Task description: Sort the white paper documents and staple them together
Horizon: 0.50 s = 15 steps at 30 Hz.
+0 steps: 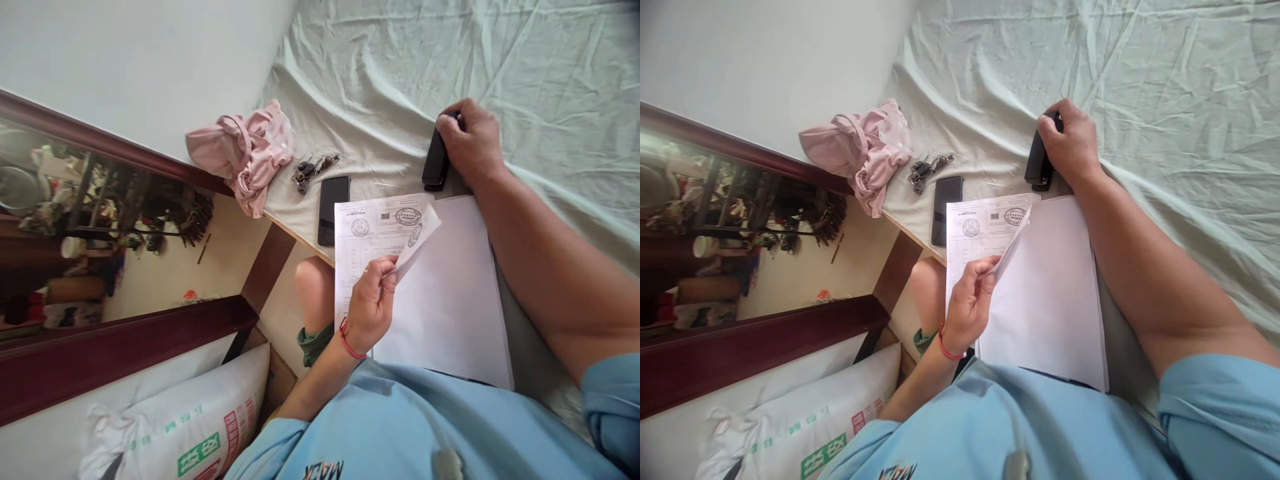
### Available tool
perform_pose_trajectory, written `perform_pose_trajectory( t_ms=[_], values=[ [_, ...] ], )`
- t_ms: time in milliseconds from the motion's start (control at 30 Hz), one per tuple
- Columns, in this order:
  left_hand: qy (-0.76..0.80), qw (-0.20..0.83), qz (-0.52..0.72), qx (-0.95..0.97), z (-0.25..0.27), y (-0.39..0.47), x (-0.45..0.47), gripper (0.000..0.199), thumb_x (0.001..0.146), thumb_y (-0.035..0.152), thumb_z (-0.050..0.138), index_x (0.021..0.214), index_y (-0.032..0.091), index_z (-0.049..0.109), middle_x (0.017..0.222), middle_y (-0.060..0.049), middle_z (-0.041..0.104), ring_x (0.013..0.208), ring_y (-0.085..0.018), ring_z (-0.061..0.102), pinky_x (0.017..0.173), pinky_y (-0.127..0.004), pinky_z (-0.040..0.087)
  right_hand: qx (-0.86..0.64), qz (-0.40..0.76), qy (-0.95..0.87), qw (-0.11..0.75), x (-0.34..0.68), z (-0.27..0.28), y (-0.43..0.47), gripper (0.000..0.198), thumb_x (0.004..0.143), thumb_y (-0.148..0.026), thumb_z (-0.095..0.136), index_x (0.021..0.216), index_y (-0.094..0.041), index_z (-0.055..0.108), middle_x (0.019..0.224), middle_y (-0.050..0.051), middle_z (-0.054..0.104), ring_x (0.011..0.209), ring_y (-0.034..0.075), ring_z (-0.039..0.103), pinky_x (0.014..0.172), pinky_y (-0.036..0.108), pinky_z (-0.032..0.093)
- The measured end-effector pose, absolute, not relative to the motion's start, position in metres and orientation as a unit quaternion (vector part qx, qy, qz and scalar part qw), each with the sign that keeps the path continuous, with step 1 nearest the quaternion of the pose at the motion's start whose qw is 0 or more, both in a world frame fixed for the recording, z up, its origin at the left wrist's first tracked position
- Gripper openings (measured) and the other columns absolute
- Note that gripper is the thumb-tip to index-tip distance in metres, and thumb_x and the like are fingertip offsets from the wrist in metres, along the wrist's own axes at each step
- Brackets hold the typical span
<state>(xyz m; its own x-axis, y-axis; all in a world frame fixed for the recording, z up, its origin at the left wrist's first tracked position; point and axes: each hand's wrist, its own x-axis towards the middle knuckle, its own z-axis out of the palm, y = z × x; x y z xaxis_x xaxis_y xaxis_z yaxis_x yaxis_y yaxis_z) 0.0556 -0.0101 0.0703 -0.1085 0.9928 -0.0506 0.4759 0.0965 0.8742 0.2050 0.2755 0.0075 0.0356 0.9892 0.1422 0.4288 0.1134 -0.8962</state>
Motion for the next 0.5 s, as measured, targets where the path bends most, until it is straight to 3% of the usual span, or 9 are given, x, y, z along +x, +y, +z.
perform_pose_trajectory(
  t_ms=[200,367,500],
  values=[
    [0.558,0.354,0.383,0.645,0.085,-0.026,0.063,0.015,0.108,0.028,0.047,0.12,0.025,0.055,0.138,-0.011,0.071,0.128,-0.02,0.069,0.108,-0.037,0.055,-0.583,0.332,-0.612,0.419,0.205,0.01,0.275,0.01,0.093,-0.025,0.061,0.095,-0.022,0.07,0.093,0.004,0.071,0.086,0.021,0.06,0.088,0.037,0.048],
    [0.654,0.38,0.319,0.571,0.082,-0.026,0.062,0.057,0.094,0.05,0.071,0.14,0.02,0.052,0.133,-0.015,0.073,0.119,-0.027,0.074,0.098,-0.037,0.061,-0.582,0.328,-0.614,0.42,0.205,0.01,0.274,0.012,0.092,-0.027,0.059,0.096,-0.022,0.07,0.092,0.004,0.07,0.086,0.021,0.06,0.087,0.037,0.047],
    [0.677,0.384,0.242,0.58,0.071,-0.026,0.055,0.036,0.103,0.035,0.055,0.136,0.024,0.064,0.12,-0.009,0.079,0.108,-0.026,0.076,0.095,-0.037,0.06,-0.602,0.309,-0.631,0.38,0.204,0.014,0.274,0.015,0.094,-0.03,0.057,0.098,-0.02,0.068,0.098,0.008,0.069,0.097,0.027,0.062,0.096,0.046,0.047]
  ],
)
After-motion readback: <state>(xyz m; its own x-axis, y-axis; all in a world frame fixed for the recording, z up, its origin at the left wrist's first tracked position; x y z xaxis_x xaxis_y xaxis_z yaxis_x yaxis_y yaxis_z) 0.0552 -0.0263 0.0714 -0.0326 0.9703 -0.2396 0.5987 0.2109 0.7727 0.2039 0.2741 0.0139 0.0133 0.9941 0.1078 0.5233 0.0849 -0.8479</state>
